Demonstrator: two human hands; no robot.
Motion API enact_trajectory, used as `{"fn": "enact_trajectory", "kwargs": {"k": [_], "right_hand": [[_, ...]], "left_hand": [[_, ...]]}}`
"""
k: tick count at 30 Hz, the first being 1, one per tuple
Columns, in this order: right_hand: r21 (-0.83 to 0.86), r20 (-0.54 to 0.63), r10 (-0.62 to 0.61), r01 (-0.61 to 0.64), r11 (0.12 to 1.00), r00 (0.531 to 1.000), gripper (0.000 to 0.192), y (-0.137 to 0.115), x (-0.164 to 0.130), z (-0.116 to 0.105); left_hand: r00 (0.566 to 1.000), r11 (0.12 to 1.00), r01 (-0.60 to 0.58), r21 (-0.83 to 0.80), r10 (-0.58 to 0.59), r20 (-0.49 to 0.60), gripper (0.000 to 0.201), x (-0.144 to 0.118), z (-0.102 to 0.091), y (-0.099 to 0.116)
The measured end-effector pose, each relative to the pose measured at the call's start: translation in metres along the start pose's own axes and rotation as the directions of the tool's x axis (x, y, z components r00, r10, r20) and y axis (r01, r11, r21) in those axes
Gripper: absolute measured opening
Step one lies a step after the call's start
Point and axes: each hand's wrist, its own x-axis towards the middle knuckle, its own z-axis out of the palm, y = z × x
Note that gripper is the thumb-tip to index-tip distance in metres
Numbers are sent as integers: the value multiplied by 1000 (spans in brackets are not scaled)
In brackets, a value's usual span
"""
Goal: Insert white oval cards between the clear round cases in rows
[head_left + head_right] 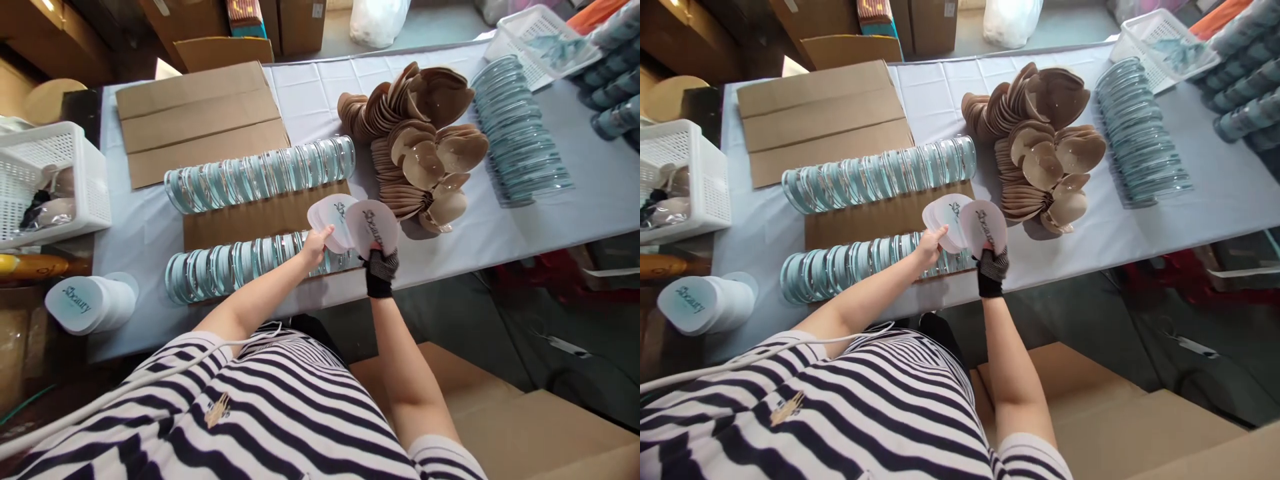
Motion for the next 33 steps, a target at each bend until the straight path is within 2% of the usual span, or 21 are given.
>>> {"fn": "enact_trajectory", "kwargs": {"k": [2,3,6,9,13,15,19,22,24,25,27,29,30,31,32,33], "right_hand": [[-149,-13,2,-4,989,1000,52,19,-27,-22],[-246,22,-19,24,969,1000,50,26,-42,-33],[-454,272,-50,174,874,961,40,32,-78,-45],[-569,444,57,232,789,894,35,13,-81,-24],[-616,512,214,182,766,832,35,-15,-48,15],[-597,511,190,186,781,839,33,-18,-39,22],[-565,471,33,273,779,881,34,-6,-41,23],[-569,487,60,265,778,871,32,1,-44,30],[-520,514,134,184,834,848,28,2,-44,38],[-452,541,188,95,887,820,26,1,-43,41],[-208,637,272,-179,962,721,25,-1,-41,46],[55,765,258,-458,887,590,29,-4,-38,47],[129,805,231,-540,832,547,32,-5,-35,46],[148,833,211,-573,806,511,35,-6,-31,44],[120,846,208,-556,822,491,36,-7,-25,41],[64,833,224,-489,870,506,37,-9,-18,37]], "left_hand": [[995,995,-48,-87,41,-89,16,8,-5,12],[990,990,-65,-126,48,-130,18,12,-7,18],[981,978,-45,-206,5,-192,25,22,-15,29],[984,975,-19,-221,-22,-179,30,24,-18,30],[988,978,-26,-208,-7,-154,32,21,-17,27],[988,979,-27,-204,-5,-154,31,22,-17,27],[991,982,-35,-183,10,-134,31,24,-19,26],[993,987,-31,-159,12,-117,30,24,-20,26],[995,990,-28,-142,13,-101,28,22,-20,25],[996,991,-27,-133,15,-91,28,21,-19,25],[997,992,-37,-123,27,-78,28,20,-18,25],[996,991,-54,-121,45,-79,28,19,-17,25],[995,990,-64,-123,54,-85,28,19,-16,25],[994,990,-72,-124,61,-91,27,19,-16,25],[993,989,-78,-126,66,-94,27,19,-16,25],[993,989,-78,-124,67,-95,26,19,-15,24]]}}
